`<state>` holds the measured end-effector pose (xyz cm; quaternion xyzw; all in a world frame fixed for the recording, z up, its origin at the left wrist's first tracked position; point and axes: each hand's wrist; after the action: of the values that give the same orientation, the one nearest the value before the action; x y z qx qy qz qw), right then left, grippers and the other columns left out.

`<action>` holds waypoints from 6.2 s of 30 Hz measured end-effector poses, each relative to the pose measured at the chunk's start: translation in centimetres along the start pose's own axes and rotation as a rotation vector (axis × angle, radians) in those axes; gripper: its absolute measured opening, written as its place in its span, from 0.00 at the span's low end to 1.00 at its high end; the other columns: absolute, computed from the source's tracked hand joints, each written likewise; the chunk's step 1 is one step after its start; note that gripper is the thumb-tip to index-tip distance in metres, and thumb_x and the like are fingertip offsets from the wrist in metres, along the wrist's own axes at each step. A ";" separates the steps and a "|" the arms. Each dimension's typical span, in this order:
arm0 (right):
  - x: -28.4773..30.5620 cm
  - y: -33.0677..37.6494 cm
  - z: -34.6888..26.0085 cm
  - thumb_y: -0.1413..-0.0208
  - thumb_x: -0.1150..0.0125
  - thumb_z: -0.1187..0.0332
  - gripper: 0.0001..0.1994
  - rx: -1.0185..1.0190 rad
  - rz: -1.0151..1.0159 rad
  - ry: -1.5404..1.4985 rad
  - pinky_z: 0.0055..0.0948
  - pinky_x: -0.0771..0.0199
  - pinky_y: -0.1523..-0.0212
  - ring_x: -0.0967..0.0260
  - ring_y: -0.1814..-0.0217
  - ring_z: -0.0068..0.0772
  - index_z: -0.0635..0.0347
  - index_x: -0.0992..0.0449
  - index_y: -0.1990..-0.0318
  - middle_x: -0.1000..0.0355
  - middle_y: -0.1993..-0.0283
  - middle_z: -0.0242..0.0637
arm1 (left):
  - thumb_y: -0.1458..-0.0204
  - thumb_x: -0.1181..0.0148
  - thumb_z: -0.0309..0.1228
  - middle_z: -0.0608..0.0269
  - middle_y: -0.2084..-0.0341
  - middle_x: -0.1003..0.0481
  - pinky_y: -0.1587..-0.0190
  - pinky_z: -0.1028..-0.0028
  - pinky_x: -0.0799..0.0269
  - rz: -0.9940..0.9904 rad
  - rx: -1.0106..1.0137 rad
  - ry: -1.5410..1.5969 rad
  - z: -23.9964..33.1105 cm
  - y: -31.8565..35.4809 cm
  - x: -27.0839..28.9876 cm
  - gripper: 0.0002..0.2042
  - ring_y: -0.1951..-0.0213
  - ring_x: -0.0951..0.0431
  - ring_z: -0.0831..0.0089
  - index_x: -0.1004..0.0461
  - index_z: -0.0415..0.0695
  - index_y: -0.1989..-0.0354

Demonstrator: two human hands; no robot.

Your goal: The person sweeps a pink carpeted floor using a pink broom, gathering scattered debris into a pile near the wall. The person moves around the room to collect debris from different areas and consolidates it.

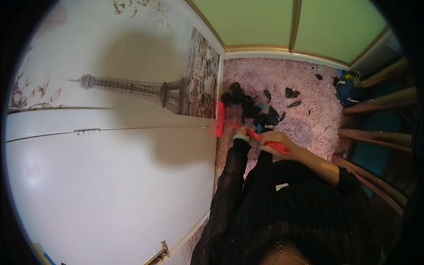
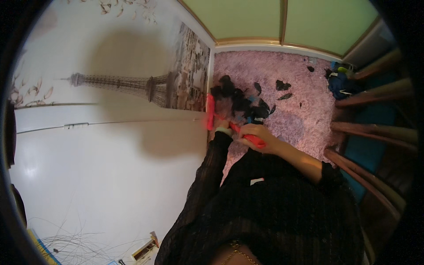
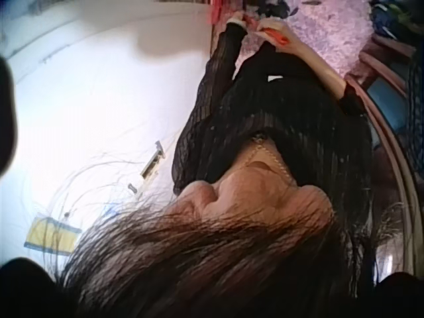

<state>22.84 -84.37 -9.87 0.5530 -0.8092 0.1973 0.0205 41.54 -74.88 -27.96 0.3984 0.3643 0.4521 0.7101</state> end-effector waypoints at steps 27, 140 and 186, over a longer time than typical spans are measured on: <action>-2.1 -0.9 -0.5 0.53 0.38 0.74 0.06 -0.055 0.110 0.018 0.33 0.31 0.64 0.31 0.65 0.45 0.60 0.30 0.68 0.31 0.69 0.41 | 0.45 0.60 0.26 0.61 0.83 0.40 0.75 0.66 0.34 0.010 0.214 0.412 -0.5 -11.1 3.1 0.03 0.78 0.36 0.67 0.41 0.44 0.71; 14.3 5.8 -10.7 0.48 0.41 0.73 0.06 -0.322 0.141 0.058 0.24 0.31 0.71 0.29 0.71 0.30 0.69 0.27 0.70 0.28 0.68 0.46 | 0.41 0.56 0.32 0.49 0.64 0.31 0.54 0.55 0.29 -0.239 0.103 0.309 -6.3 6.8 -14.6 0.12 0.62 0.29 0.57 0.39 0.37 0.54; 15.4 -11.6 -5.7 0.55 0.34 0.72 0.06 -0.489 0.196 0.302 0.32 0.26 0.59 0.26 0.59 0.45 0.63 0.26 0.71 0.27 0.61 0.53 | 0.40 0.55 0.37 0.50 0.64 0.30 0.53 0.55 0.30 -0.396 0.322 0.101 8.7 -3.0 -22.0 0.13 0.61 0.28 0.57 0.39 0.38 0.60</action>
<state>26.27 -99.66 2.66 0.4151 -0.8701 0.0775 0.2541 43.05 -98.26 -23.52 0.4040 0.5375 0.2600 0.6930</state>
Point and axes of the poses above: each hand's wrist, its own y-axis away from the middle knuckle, its own x-axis out of the back of the hand, z = x × y
